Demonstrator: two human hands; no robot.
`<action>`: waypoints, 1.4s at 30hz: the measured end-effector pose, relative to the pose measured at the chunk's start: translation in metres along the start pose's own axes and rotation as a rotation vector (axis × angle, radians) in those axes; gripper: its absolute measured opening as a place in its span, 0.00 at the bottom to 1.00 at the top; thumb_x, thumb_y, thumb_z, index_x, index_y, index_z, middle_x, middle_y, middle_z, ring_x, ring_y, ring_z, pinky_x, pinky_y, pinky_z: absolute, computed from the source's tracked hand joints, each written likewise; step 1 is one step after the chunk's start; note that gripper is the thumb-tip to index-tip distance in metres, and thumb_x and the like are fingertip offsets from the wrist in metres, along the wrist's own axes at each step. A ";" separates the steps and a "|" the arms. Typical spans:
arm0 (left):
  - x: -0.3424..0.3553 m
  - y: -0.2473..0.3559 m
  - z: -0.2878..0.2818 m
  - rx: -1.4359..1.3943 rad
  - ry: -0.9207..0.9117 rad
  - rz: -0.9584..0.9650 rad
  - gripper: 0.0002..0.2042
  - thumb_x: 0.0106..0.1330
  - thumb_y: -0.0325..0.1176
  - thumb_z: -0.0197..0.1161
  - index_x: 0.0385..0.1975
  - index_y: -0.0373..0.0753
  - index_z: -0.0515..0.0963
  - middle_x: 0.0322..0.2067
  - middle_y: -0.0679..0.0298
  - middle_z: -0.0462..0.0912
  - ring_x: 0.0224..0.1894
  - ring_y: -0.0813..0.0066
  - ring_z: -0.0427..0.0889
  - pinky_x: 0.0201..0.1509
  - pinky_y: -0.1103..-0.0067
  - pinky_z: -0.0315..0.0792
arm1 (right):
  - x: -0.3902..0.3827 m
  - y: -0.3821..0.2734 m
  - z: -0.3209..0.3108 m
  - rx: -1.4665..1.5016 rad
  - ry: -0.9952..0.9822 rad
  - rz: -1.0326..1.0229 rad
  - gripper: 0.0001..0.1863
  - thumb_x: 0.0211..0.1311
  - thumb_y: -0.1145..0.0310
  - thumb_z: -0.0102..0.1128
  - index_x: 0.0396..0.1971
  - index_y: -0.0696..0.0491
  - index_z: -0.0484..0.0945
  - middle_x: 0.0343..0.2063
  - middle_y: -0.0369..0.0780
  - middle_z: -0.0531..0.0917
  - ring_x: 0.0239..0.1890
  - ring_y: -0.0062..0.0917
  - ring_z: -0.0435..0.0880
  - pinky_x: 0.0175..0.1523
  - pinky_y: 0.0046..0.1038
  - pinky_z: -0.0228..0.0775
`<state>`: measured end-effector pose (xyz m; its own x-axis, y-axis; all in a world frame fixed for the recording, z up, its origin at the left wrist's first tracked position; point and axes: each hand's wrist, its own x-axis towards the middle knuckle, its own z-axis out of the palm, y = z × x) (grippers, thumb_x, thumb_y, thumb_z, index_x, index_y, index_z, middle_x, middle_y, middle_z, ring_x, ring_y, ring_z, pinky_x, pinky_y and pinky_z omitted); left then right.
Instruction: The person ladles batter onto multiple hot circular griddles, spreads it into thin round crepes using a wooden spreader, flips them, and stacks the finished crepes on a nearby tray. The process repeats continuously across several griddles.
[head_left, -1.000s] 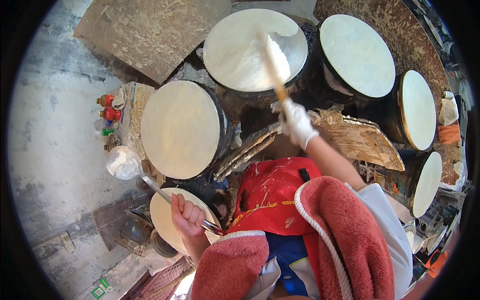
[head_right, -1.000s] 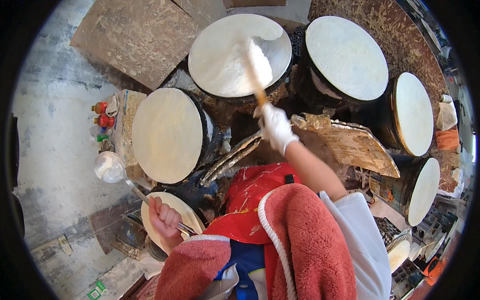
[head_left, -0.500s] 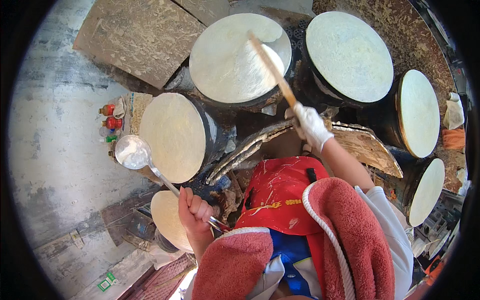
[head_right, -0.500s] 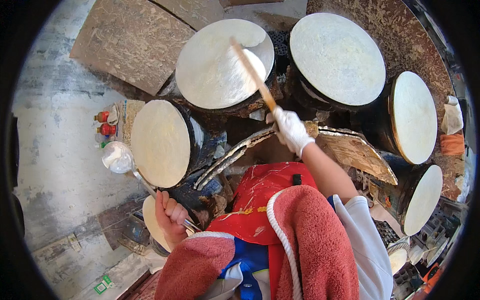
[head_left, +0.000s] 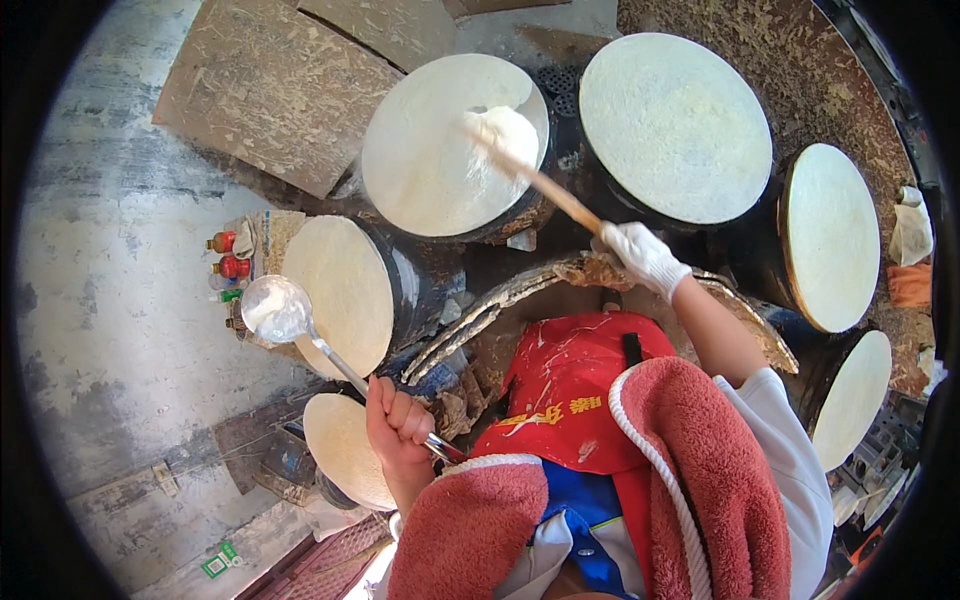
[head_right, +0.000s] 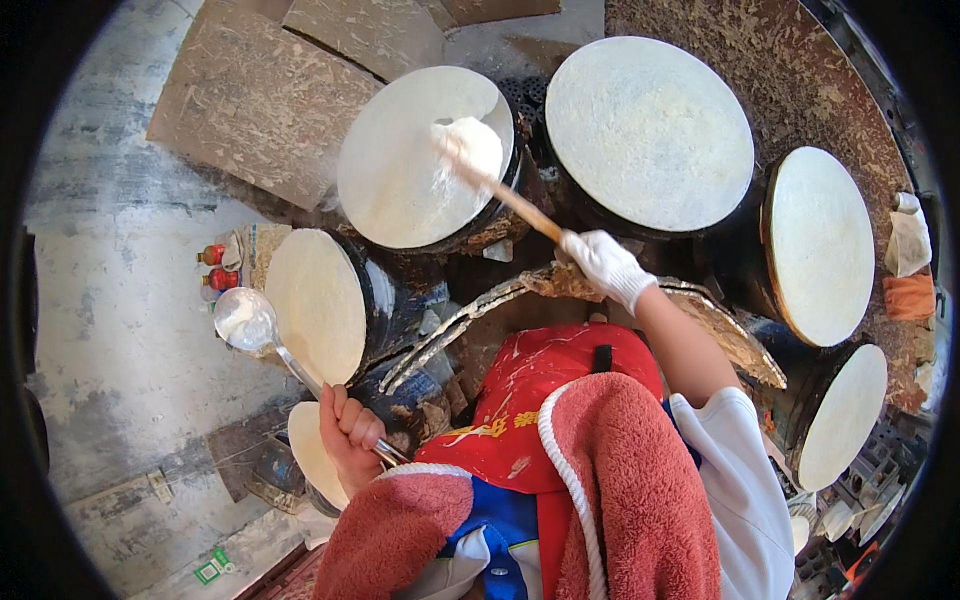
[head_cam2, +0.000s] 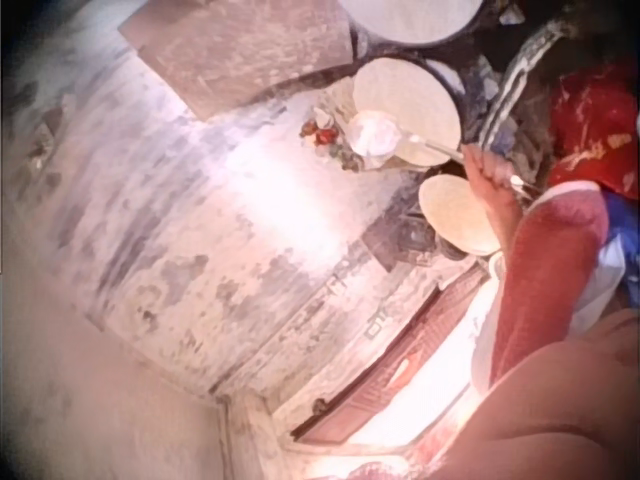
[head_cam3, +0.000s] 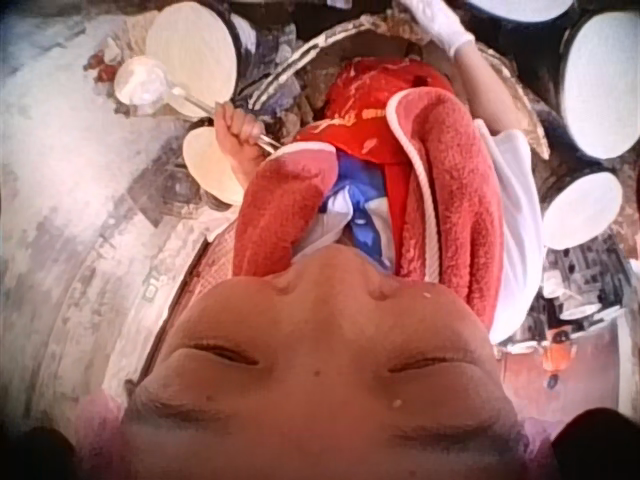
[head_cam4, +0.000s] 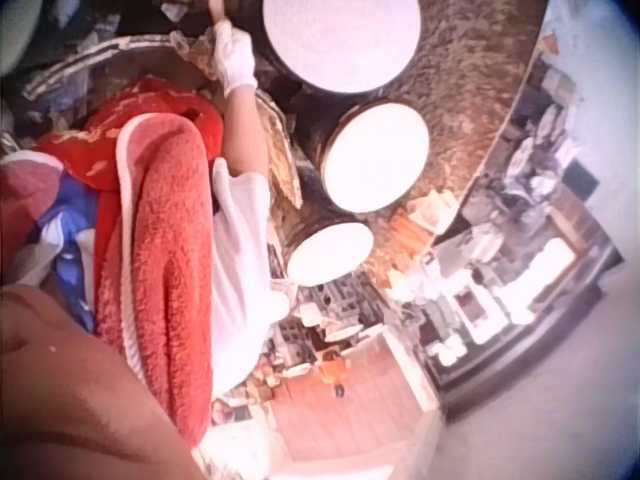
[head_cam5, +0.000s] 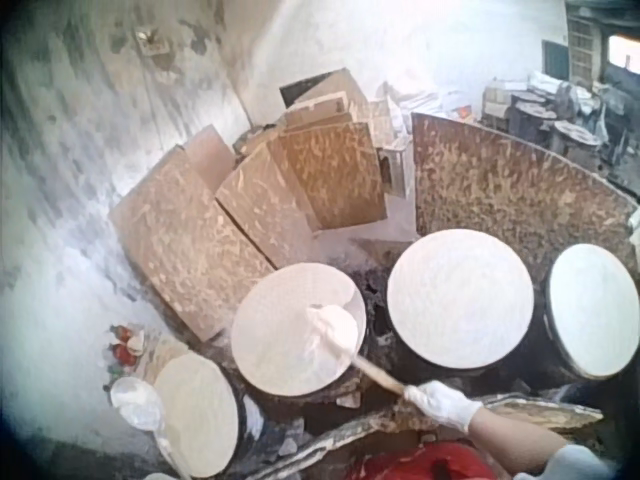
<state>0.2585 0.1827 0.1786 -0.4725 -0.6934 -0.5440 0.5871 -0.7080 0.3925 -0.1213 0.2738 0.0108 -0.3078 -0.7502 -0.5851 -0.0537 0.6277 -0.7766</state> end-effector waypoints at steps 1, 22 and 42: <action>0.000 -0.004 0.004 0.006 0.028 0.018 0.20 0.77 0.45 0.38 0.19 0.48 0.57 0.09 0.76 0.48 0.08 0.85 0.44 0.10 0.82 0.47 | -0.002 0.006 -0.003 -0.180 0.011 0.053 0.30 0.67 0.41 0.45 0.30 0.55 0.82 0.17 0.37 0.77 0.23 0.25 0.77 0.34 0.32 0.69; 0.098 0.005 0.003 0.392 0.004 -0.266 0.20 0.75 0.47 0.43 0.18 0.51 0.59 0.09 0.78 0.49 0.08 0.84 0.46 0.10 0.81 0.46 | 0.014 -0.029 0.033 0.066 0.420 0.178 0.26 0.68 0.47 0.43 0.43 0.54 0.80 0.39 0.54 0.81 0.46 0.50 0.79 0.51 0.42 0.69; 0.247 0.021 0.059 0.482 0.035 -0.443 0.12 0.75 0.40 0.47 0.30 0.41 0.67 0.15 0.77 0.57 0.14 0.87 0.56 0.18 0.84 0.57 | 0.034 -0.098 0.080 -0.268 0.417 -0.008 0.25 0.69 0.47 0.42 0.38 0.54 0.81 0.36 0.54 0.81 0.44 0.50 0.79 0.49 0.45 0.70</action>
<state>0.1154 -0.0112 0.0959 -0.5753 -0.3233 -0.7514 -0.0225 -0.9120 0.4096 -0.0507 0.1708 0.0484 -0.6575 -0.6424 -0.3937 -0.2833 0.6950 -0.6609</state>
